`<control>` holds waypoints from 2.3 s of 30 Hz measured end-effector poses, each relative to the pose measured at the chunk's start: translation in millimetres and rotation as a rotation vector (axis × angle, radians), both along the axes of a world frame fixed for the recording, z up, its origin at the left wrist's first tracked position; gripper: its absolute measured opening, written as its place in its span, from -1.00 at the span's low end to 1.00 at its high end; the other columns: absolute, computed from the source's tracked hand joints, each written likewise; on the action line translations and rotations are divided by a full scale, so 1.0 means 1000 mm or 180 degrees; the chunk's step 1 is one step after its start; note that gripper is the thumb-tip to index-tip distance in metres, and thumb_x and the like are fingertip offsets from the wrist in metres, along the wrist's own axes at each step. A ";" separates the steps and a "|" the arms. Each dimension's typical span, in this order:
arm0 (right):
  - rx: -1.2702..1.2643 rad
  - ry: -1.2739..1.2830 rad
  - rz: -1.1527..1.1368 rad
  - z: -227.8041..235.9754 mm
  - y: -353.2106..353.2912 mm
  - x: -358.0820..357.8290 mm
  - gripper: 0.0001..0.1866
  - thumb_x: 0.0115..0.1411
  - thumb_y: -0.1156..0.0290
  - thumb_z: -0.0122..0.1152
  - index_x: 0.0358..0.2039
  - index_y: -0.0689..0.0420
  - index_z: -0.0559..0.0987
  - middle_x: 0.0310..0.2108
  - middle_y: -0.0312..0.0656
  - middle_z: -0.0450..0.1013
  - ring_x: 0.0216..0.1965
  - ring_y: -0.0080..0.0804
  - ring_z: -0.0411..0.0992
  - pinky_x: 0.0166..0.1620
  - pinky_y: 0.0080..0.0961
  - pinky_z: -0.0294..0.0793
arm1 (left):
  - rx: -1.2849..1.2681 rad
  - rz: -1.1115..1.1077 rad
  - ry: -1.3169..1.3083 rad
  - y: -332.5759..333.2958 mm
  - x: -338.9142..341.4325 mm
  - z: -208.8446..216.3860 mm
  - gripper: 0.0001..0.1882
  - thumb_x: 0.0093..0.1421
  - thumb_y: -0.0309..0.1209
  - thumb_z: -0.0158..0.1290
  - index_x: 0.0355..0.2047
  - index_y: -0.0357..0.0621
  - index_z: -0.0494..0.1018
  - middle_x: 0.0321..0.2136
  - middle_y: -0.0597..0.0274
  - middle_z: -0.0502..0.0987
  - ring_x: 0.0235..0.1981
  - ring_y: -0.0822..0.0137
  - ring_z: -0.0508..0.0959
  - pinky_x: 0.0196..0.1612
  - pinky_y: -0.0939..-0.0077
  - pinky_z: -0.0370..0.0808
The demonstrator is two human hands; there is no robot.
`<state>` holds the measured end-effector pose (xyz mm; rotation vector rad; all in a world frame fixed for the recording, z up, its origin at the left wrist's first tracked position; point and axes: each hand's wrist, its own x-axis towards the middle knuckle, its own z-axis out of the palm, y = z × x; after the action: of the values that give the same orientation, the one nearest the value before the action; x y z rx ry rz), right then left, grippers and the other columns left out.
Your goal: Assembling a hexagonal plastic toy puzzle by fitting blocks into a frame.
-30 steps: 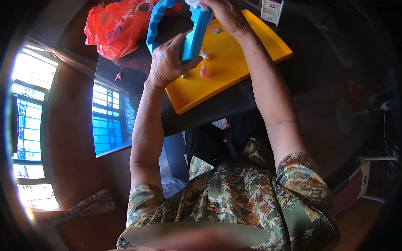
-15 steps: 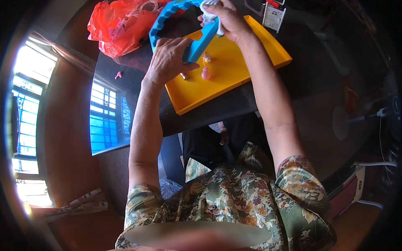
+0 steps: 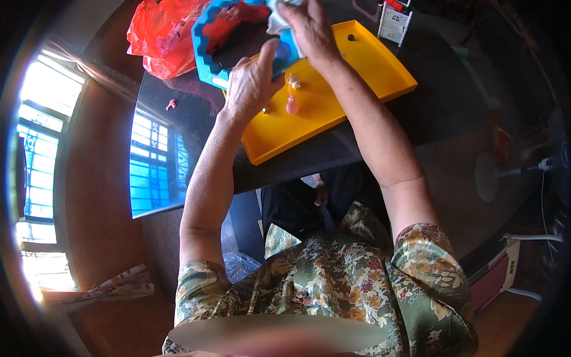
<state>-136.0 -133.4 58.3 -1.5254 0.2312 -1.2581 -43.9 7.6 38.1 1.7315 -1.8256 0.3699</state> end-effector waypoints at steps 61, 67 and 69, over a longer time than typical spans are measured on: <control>0.1448 -0.0553 0.0799 -0.033 -0.023 0.014 -0.68 0.31 0.25 0.11 -0.02 0.15 0.52 -0.19 -0.09 0.56 -0.17 -0.25 0.58 -0.08 -0.35 0.57 | -0.0840 -0.1458 0.4924 0.007 0.073 0.003 -0.65 0.12 -0.56 0.06 -0.06 -0.32 0.32 -0.28 -0.06 0.56 -0.24 0.09 0.64 -0.21 0.23 0.67; 0.1285 -0.0280 0.0668 -0.026 -0.032 0.003 -0.66 0.18 0.34 0.29 -0.06 0.15 0.50 -0.19 -0.13 0.54 -0.21 -0.28 0.58 -0.24 -0.35 0.63 | -0.0406 -0.1547 0.4853 0.013 0.095 -0.005 -0.63 0.14 -0.46 0.11 -0.06 -0.29 0.32 -0.28 -0.04 0.56 -0.25 0.10 0.63 -0.12 0.20 0.62; 0.1304 -0.0457 0.0668 -0.030 -0.026 0.011 -0.66 0.17 0.35 0.31 -0.06 0.15 0.49 -0.20 -0.13 0.54 -0.22 -0.29 0.57 -0.23 -0.35 0.63 | -0.0900 -0.2093 0.5456 0.001 0.100 -0.016 -0.61 0.14 -0.40 0.13 -0.06 -0.27 0.32 -0.27 -0.03 0.55 -0.23 0.11 0.61 -0.07 0.17 0.57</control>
<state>-125.2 -159.1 28.1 -1.0747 0.2136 -1.0701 55.9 8.8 21.7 0.5613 -0.7725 -0.8521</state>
